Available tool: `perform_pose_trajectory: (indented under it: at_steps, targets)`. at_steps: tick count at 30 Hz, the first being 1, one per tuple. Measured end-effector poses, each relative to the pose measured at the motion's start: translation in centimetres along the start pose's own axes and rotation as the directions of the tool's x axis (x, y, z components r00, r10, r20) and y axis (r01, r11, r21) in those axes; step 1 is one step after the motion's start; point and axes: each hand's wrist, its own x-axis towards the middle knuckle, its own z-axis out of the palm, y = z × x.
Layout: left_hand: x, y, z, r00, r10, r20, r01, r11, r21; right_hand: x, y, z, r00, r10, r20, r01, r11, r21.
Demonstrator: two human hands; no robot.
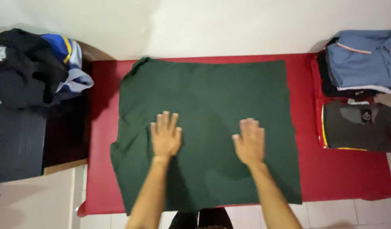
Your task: The person picks up two different shirts from a pile and folds them one after another on a flat surface, finally placing them on a stack of already folded clothes.
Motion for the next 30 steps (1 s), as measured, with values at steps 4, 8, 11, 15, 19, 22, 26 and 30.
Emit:
perform_pose_trajectory:
  at_steps: [4,8,11,15,19,22,26,30]
  targets:
    - [2.3,-5.1,-0.2,0.992,-0.124,-0.021,0.125,0.992,0.016,2.5,6.7,-0.4,0.971,0.162,-0.174,-0.172,0.984,-0.045]
    - [4.5,-0.9,1.5,0.995,-0.002,-0.095,-0.006,0.996,-0.084,5.4,1.1,-0.9,0.969,0.248,0.006,-0.246,0.964,-0.098]
    - [7.4,3.7,2.5,0.991,0.117,0.069,-0.107,0.984,-0.139,7.5,-5.6,-0.7,0.962,-0.264,0.074,0.264,0.964,0.016]
    - [11.5,2.9,2.9,0.997,0.04,0.064,-0.033,0.994,-0.101,11.7,-2.9,0.1,0.967,-0.234,0.103,0.237,0.971,-0.02]
    - [15.4,-2.2,2.1,0.996,-0.072,0.044,0.074,0.996,-0.057,16.3,7.4,0.5,0.996,-0.016,-0.089,0.012,0.999,-0.046]
    - [17.9,-4.1,2.6,0.983,-0.18,0.033,0.181,0.983,-0.041,19.3,12.4,-0.1,0.995,0.03,-0.093,-0.027,0.999,0.036]
    - [19.6,-2.3,4.2,0.997,-0.08,0.022,0.079,0.996,0.044,21.7,7.8,-0.6,0.974,0.225,-0.033,-0.226,0.973,-0.051]
    - [20.1,1.3,4.5,0.999,-0.025,0.033,0.028,0.993,-0.119,21.8,-0.8,-0.2,0.936,-0.352,-0.008,0.35,0.928,0.129]
